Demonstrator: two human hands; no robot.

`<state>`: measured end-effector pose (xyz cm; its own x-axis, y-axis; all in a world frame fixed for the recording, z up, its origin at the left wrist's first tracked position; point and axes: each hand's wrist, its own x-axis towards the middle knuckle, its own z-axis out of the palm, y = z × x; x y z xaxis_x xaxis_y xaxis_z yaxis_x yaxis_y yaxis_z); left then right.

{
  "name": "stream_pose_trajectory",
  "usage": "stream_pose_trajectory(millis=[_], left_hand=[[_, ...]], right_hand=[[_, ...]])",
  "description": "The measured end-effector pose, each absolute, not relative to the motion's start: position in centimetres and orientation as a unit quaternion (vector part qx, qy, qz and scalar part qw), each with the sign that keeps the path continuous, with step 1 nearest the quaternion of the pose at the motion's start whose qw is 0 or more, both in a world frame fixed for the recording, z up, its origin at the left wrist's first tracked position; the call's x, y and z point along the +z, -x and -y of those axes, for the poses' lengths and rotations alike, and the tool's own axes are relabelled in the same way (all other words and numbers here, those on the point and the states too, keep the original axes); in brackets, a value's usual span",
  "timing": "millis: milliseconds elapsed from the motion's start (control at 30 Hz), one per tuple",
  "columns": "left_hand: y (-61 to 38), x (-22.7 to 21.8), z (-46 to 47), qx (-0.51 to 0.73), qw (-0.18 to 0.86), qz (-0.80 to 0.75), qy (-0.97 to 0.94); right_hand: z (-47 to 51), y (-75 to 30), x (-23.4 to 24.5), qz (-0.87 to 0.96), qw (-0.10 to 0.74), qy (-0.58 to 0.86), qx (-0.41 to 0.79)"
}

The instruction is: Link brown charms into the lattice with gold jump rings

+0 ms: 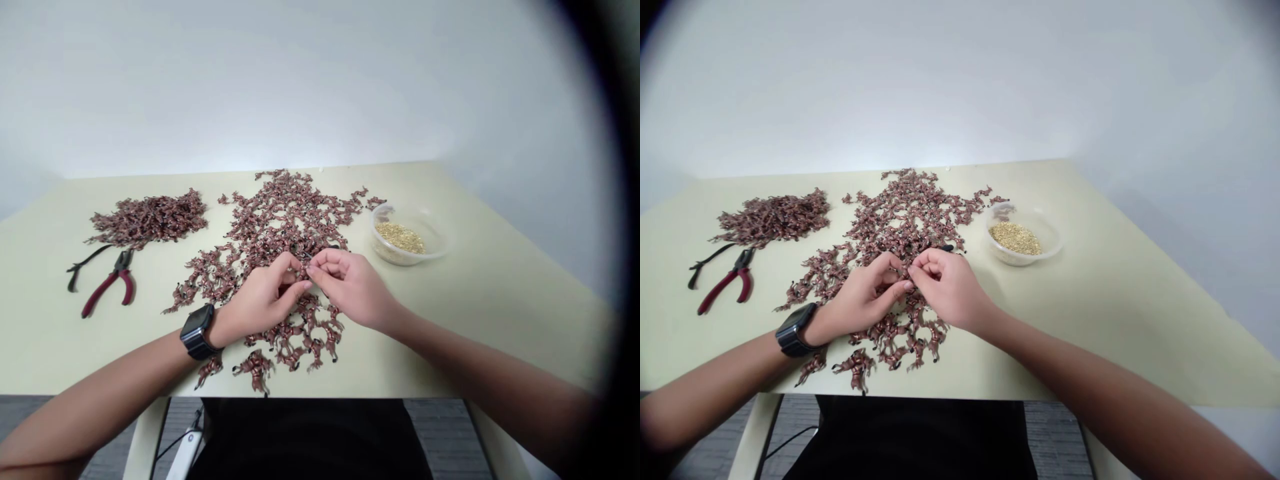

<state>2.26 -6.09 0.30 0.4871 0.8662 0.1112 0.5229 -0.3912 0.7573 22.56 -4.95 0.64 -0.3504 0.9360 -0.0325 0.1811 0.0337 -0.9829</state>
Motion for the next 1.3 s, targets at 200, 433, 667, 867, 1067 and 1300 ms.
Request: stream_pose_trajectory(millis=[200, 433, 667, 867, 1067, 1300], left_hand=[[-1.8, 0.3, 6.0, 0.225, 0.220, -0.428, -0.847], [-2.4, 0.5, 5.9, 0.291, 0.555, -0.399, -0.670], [-2.5, 0.4, 5.9, 0.307, 0.578, -0.389, -0.648], [-2.7, 0.2, 6.2, 0.313, 0.520, -0.413, -0.679], [-2.5, 0.5, 6.3, 0.279, 0.416, -0.434, -0.749], [-2.0, 0.3, 6.2, 0.241, 0.267, -0.415, -0.836]], right_hand=[[4.4, -22.9, 0.4, 0.435, 0.314, 0.359, 0.764], [4.3, -23.3, -0.4, 0.735, 0.368, 0.401, 0.404], [4.5, -23.3, -0.7, 0.847, 0.354, 0.349, 0.189], [4.6, -23.4, -0.3, 0.817, 0.345, 0.374, 0.272], [4.7, -23.5, 0.0, 0.815, 0.352, 0.374, 0.267], [4.6, -23.3, 0.1, 0.646, 0.323, 0.392, 0.569]])
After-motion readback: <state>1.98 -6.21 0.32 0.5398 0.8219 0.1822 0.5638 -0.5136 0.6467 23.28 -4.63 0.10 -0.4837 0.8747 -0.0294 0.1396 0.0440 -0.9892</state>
